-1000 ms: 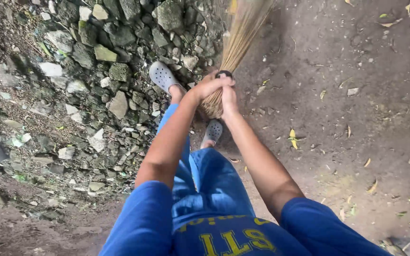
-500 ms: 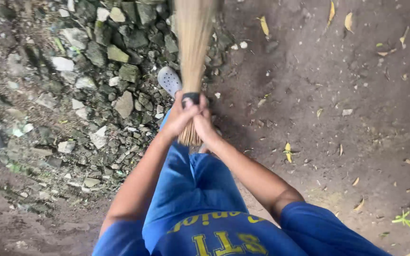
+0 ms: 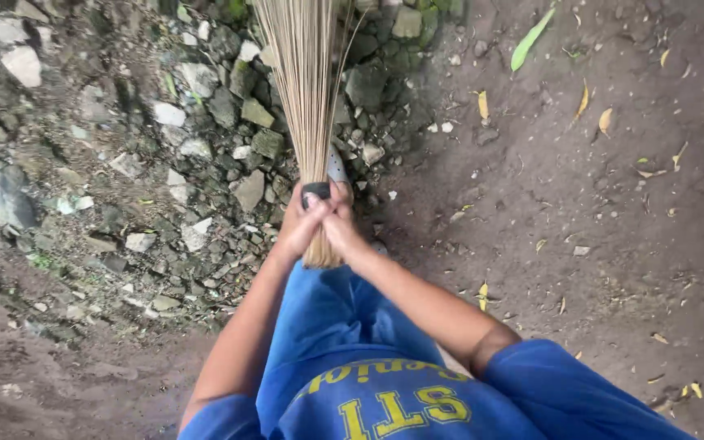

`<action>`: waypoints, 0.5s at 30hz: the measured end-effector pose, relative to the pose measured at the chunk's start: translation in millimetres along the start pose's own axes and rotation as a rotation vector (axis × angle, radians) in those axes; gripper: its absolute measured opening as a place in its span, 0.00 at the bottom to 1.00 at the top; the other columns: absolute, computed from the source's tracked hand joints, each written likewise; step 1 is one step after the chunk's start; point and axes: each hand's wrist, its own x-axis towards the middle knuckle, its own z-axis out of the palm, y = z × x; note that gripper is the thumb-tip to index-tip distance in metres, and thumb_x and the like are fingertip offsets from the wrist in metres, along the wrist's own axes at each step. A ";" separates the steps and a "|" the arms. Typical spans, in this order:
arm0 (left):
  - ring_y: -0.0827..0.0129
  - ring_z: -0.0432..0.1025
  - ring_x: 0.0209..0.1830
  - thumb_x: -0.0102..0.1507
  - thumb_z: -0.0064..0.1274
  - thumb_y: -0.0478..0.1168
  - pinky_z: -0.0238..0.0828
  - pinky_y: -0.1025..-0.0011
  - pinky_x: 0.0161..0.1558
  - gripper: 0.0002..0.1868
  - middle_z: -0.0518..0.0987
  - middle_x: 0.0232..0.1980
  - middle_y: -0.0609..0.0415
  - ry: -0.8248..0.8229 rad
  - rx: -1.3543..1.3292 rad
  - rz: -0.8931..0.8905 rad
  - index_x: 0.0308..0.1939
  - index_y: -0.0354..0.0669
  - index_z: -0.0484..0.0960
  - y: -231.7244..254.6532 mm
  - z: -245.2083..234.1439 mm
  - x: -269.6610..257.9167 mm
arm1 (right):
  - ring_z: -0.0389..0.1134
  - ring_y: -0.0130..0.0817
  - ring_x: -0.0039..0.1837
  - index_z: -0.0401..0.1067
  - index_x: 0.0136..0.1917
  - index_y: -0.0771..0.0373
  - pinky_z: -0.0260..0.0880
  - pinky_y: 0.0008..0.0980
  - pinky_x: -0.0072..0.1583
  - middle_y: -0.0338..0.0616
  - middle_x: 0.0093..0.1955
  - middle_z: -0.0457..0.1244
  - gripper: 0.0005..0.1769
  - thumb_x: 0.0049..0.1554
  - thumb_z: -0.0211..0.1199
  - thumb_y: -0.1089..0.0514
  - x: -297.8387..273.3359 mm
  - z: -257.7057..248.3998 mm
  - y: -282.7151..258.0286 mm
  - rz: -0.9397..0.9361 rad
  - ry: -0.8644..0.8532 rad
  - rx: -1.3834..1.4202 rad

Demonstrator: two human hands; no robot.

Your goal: The person sweeps dry leaves and dirt across the ground outdoors using a broom.

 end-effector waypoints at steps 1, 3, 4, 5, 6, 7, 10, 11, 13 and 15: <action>0.62 0.75 0.57 0.56 0.61 0.52 0.71 0.66 0.62 0.39 0.77 0.58 0.47 0.002 -0.001 0.005 0.67 0.40 0.67 -6.5 -4.0 20.4 | 0.66 0.27 0.62 0.62 0.71 0.58 0.72 0.31 0.64 0.36 0.60 0.61 0.25 0.62 0.58 0.61 19.4 2.6 -13.8 -0.003 -0.004 -0.002; 0.60 0.75 0.54 0.58 0.60 0.51 0.72 0.65 0.58 0.36 0.79 0.55 0.44 0.042 -0.105 -0.079 0.65 0.34 0.71 -23.0 -2.2 62.9 | 0.68 0.34 0.54 0.68 0.67 0.66 0.72 0.34 0.55 0.44 0.55 0.67 0.19 0.63 0.57 0.61 55.3 -2.5 -45.2 0.126 -0.050 -0.136; 0.60 0.75 0.54 0.58 0.60 0.51 0.72 0.65 0.58 0.36 0.79 0.55 0.44 0.025 -0.113 -0.079 0.65 0.34 0.71 -19.4 9.3 66.0 | 0.68 0.34 0.54 0.68 0.67 0.66 0.72 0.34 0.55 0.44 0.55 0.67 0.19 0.63 0.57 0.61 48.5 -5.9 -59.3 0.118 -0.035 -0.144; 0.61 0.75 0.53 0.58 0.60 0.51 0.72 0.65 0.57 0.36 0.79 0.55 0.45 0.015 -0.102 -0.088 0.64 0.34 0.71 -12.7 15.9 71.3 | 0.68 0.34 0.53 0.69 0.67 0.67 0.72 0.33 0.54 0.45 0.54 0.67 0.18 0.64 0.56 0.60 46.8 -3.7 -72.1 0.063 -0.036 -0.131; 0.63 0.74 0.53 0.58 0.60 0.50 0.72 0.66 0.56 0.36 0.79 0.55 0.46 0.005 -0.090 -0.097 0.64 0.34 0.71 -6.5 22.6 77.6 | 0.68 0.35 0.52 0.69 0.66 0.68 0.71 0.33 0.53 0.45 0.53 0.67 0.17 0.65 0.56 0.60 45.9 -2.2 -84.6 0.007 -0.037 -0.117; 0.63 0.74 0.53 0.58 0.60 0.50 0.72 0.66 0.56 0.36 0.79 0.55 0.46 0.008 -0.083 -0.101 0.64 0.34 0.71 13.7 14.7 68.9 | 0.68 0.35 0.52 0.69 0.66 0.68 0.71 0.33 0.53 0.45 0.53 0.67 0.17 0.65 0.56 0.60 35.9 17.8 -93.6 0.010 -0.037 -0.109; 0.69 0.73 0.55 0.56 0.62 0.48 0.70 0.69 0.58 0.37 0.78 0.57 0.50 -0.101 -0.040 -0.022 0.66 0.39 0.68 40.2 20.7 70.6 | 0.67 0.27 0.56 0.61 0.70 0.59 0.70 0.28 0.56 0.38 0.56 0.66 0.22 0.64 0.54 0.61 27.0 32.9 -125.1 -0.140 0.077 -0.015; 0.69 0.73 0.55 0.56 0.63 0.49 0.70 0.69 0.59 0.37 0.78 0.56 0.50 -0.107 -0.024 0.010 0.65 0.38 0.69 38.0 22.2 85.5 | 0.67 0.27 0.55 0.61 0.70 0.59 0.70 0.27 0.56 0.39 0.56 0.66 0.21 0.64 0.54 0.60 40.7 31.2 -133.7 -0.096 0.076 -0.039; 0.69 0.74 0.54 0.56 0.63 0.50 0.71 0.69 0.59 0.36 0.78 0.56 0.50 -0.121 -0.004 0.043 0.63 0.37 0.70 34.9 25.1 133.1 | 0.67 0.27 0.55 0.61 0.70 0.58 0.70 0.27 0.56 0.39 0.56 0.66 0.21 0.65 0.53 0.59 87.7 13.2 -137.8 -0.059 0.080 -0.061; 0.63 0.77 0.48 0.56 0.64 0.53 0.76 0.64 0.53 0.35 0.81 0.52 0.45 -0.181 -0.080 -0.122 0.58 0.30 0.77 32.4 32.1 198.1 | 0.66 0.43 0.49 0.66 0.67 0.76 0.68 0.43 0.47 0.52 0.52 0.65 0.25 0.72 0.54 0.49 153.2 -22.5 -130.7 0.235 0.037 -0.096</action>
